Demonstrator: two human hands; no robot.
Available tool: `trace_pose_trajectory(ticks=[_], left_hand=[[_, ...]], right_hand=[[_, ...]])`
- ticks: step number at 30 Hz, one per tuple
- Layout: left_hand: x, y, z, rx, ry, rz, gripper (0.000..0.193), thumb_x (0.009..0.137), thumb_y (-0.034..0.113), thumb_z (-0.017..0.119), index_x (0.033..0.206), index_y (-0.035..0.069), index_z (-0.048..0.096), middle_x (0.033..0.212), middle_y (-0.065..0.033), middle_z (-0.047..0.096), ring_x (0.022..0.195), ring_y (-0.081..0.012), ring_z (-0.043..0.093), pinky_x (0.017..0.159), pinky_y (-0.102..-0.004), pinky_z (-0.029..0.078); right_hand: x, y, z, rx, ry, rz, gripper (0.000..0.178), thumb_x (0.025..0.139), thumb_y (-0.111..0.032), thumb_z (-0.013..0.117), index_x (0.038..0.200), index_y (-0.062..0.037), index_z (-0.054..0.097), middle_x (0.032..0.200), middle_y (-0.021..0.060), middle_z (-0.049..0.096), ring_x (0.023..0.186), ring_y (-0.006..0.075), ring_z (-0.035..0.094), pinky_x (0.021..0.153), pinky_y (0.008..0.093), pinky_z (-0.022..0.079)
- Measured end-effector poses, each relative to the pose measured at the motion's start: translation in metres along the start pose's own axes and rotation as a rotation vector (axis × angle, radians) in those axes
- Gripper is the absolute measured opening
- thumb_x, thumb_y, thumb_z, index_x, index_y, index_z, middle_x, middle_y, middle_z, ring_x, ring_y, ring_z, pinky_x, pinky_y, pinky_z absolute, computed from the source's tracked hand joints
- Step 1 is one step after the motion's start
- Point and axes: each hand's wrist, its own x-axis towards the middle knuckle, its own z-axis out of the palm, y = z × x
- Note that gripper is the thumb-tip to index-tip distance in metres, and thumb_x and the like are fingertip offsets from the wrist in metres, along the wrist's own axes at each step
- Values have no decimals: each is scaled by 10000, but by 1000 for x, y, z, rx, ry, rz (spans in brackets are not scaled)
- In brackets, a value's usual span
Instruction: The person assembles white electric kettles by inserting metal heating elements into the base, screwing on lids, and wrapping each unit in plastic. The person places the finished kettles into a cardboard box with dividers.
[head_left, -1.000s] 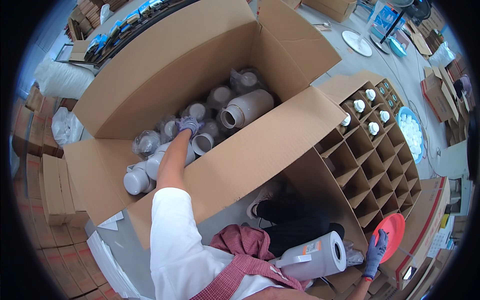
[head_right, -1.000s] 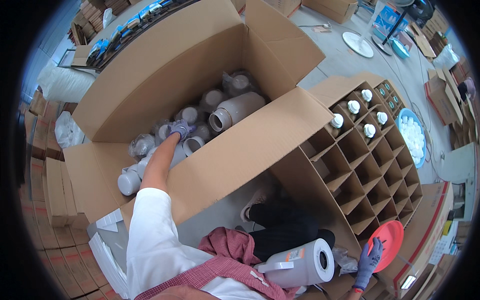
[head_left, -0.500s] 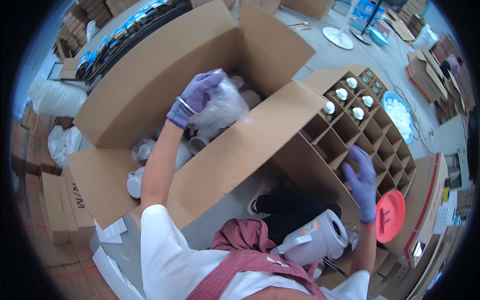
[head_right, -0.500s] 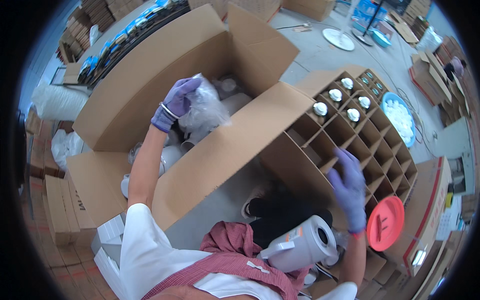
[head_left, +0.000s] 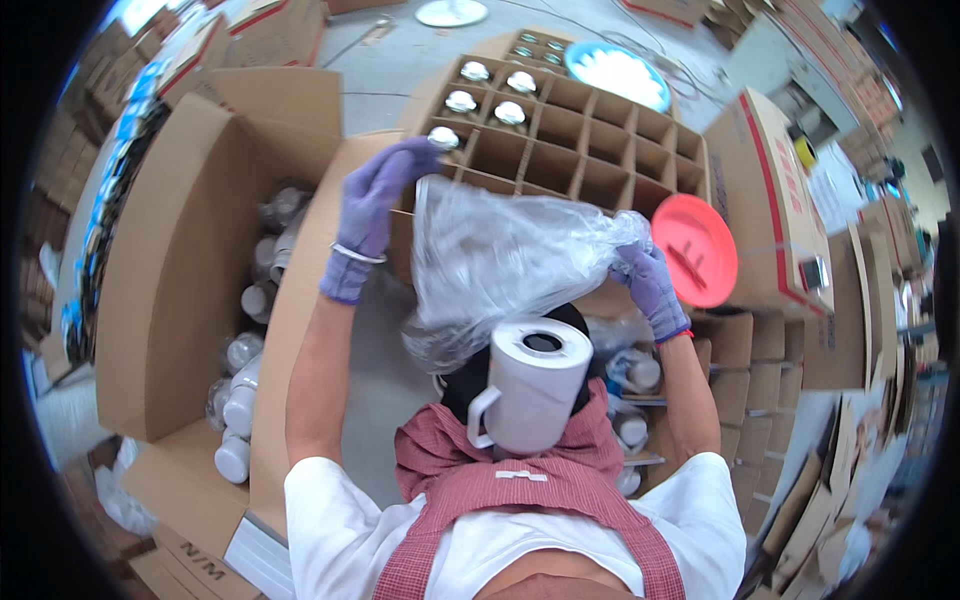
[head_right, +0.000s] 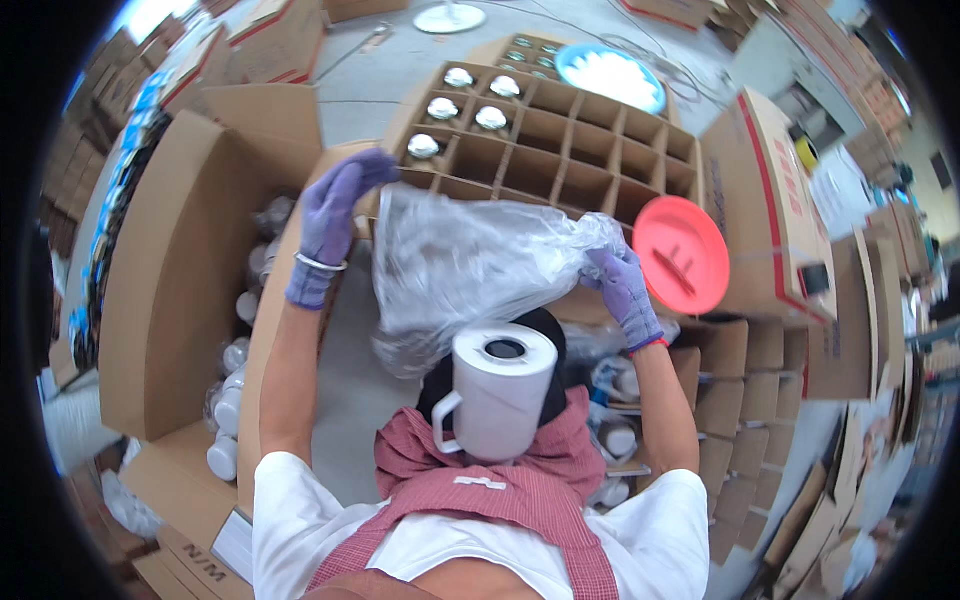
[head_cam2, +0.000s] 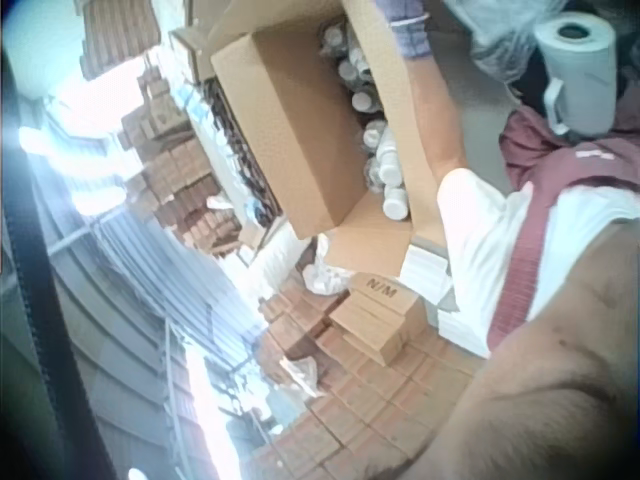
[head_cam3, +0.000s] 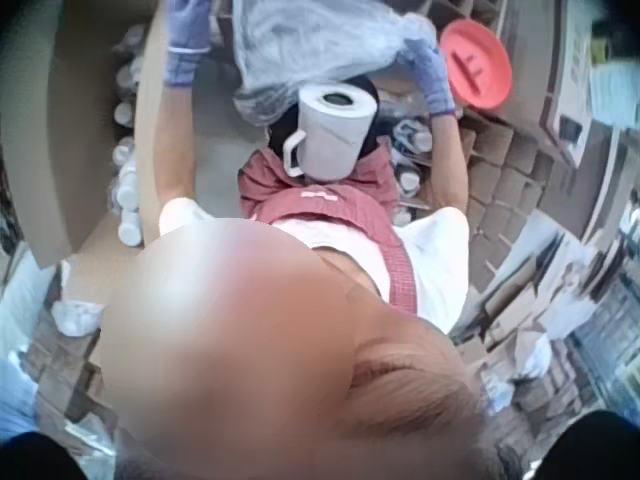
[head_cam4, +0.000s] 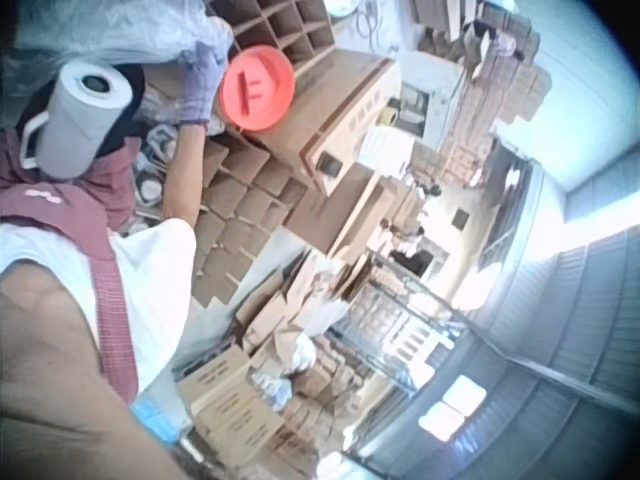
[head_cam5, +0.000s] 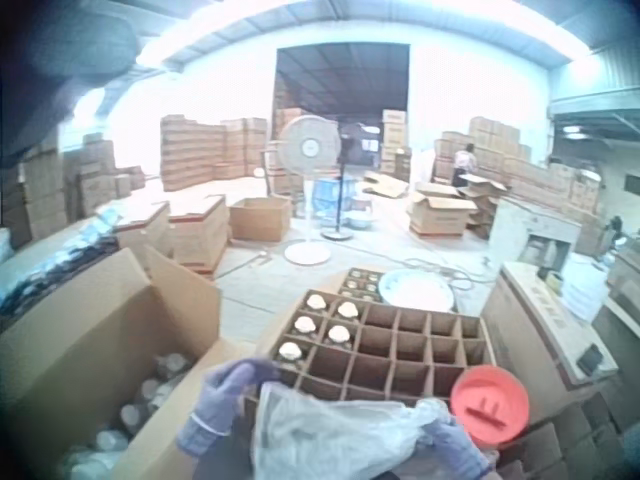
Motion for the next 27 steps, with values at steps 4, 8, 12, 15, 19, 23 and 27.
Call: trace_pose_trajectory(ticks=[4, 8, 12, 15, 19, 23, 27], left_hand=[[-27, -58, 4, 500, -110, -135, 547, 964, 173, 623, 1454, 10, 441, 1472, -119, 470, 1376, -225, 426, 1151, -359, 330], [-61, -119, -12, 438, -540, -579, 965, 806, 226, 785, 1577, 101, 218, 1608, -131, 271, 1498, -253, 216, 1227, -365, 169], [-67, -93, 33, 618, -568, -287, 951, 767, 246, 809, 1551, 101, 291, 1605, -135, 261, 1495, -262, 221, 1223, -370, 185], [-58, -83, 73, 423, -426, -342, 475, 841, 214, 732, 1268, 41, 619, 1306, -102, 581, 1217, -192, 535, 1055, -321, 411], [-41, -93, 109, 335, -179, -585, 254, 935, 198, 615, 917, -21, 741, 846, -40, 718, 812, -94, 639, 779, -254, 515], [-42, -106, 119, 293, -188, -581, 283, 950, 221, 605, 997, -30, 727, 919, -61, 720, 877, -109, 643, 831, -267, 513], [-49, -103, 127, 55, -436, -516, 380, 953, 234, 645, 1227, -30, 647, 1121, -97, 693, 1049, -157, 629, 955, -290, 478]], right_hand=[[-14, 57, -70, 98, 60, 165, 277, 910, -203, 690, 1171, -121, 643, 1026, -10, 675, 853, 102, 655, 669, 289, 574], [-6, 64, -66, 37, 187, 202, 223, 901, -183, 678, 1094, -74, 655, 1003, 18, 680, 824, 152, 668, 663, 318, 588], [3, 74, -75, -740, -22, 96, 335, 851, -264, 660, 1021, 24, 636, 888, 129, 696, 686, 216, 677, 585, 365, 580], [4, 90, -84, -991, -140, 306, 395, 837, -298, 648, 1072, 18, 616, 859, 156, 693, 668, 259, 678, 606, 390, 580], [-42, 49, -58, -1711, 370, -308, 560, 844, -385, 692, 1218, 1, 536, 831, 156, 666, 641, 295, 674, 609, 406, 574], [-95, -46, 8, -860, -75, 158, 640, 861, -495, 695, 1256, -15, 539, 991, 179, 656, 834, 249, 685, 743, 398, 561], [-82, 3, 23, -801, -249, -122, 860, 817, -519, 759, 1402, 25, 439, 1278, 242, 587, 1102, 341, 607, 952, 448, 484]])
